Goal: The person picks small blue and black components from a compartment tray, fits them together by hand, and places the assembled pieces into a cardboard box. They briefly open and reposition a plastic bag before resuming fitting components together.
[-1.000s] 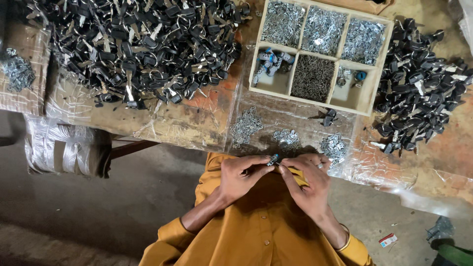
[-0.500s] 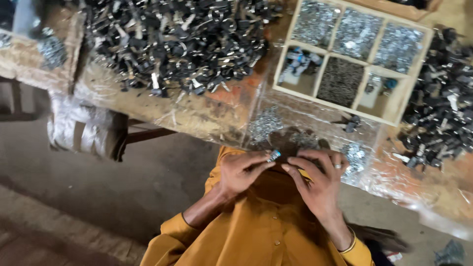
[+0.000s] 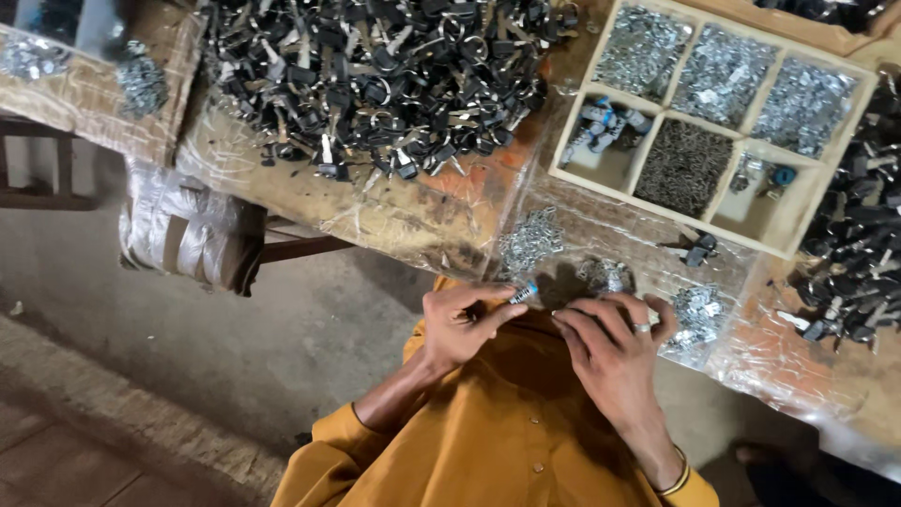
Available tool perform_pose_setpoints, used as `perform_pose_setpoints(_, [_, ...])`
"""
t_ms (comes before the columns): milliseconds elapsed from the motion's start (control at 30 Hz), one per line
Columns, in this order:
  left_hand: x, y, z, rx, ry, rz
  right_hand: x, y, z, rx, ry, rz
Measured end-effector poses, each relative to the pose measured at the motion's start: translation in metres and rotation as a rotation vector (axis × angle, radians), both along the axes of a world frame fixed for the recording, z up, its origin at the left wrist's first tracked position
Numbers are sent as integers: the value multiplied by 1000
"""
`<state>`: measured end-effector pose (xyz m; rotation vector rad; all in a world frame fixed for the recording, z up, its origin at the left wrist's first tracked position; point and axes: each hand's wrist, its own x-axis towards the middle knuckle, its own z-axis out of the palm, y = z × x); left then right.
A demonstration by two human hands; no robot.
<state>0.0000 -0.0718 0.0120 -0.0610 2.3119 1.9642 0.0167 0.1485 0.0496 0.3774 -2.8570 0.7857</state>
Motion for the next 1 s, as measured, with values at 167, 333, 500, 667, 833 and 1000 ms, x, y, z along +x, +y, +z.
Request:
perform_pose_setpoints(167, [3,29,-10,-22,151,-142,5,19,0,-126,27,-221])
perform_pose_setpoints(333, [0,50,-17,49,166,-233,9,36,4,-315,18,-278])
perform_pose_setpoints(500, [-3,54,-17,-25,206,-270,17,33,-9,-546,-57,-220])
perform_pose_setpoints(667, [-2,56,-17,-67,239,-296,21,28,-19,-714,-201,-288])
perform_pose_setpoints(833, [-1,55,-19,-129,390,-326,21,30,-15,-392,-13,-196])
perform_pose_setpoints(1000, [2,58,-21,-176,505,-357,27,42,-8,-213,-36,-167])
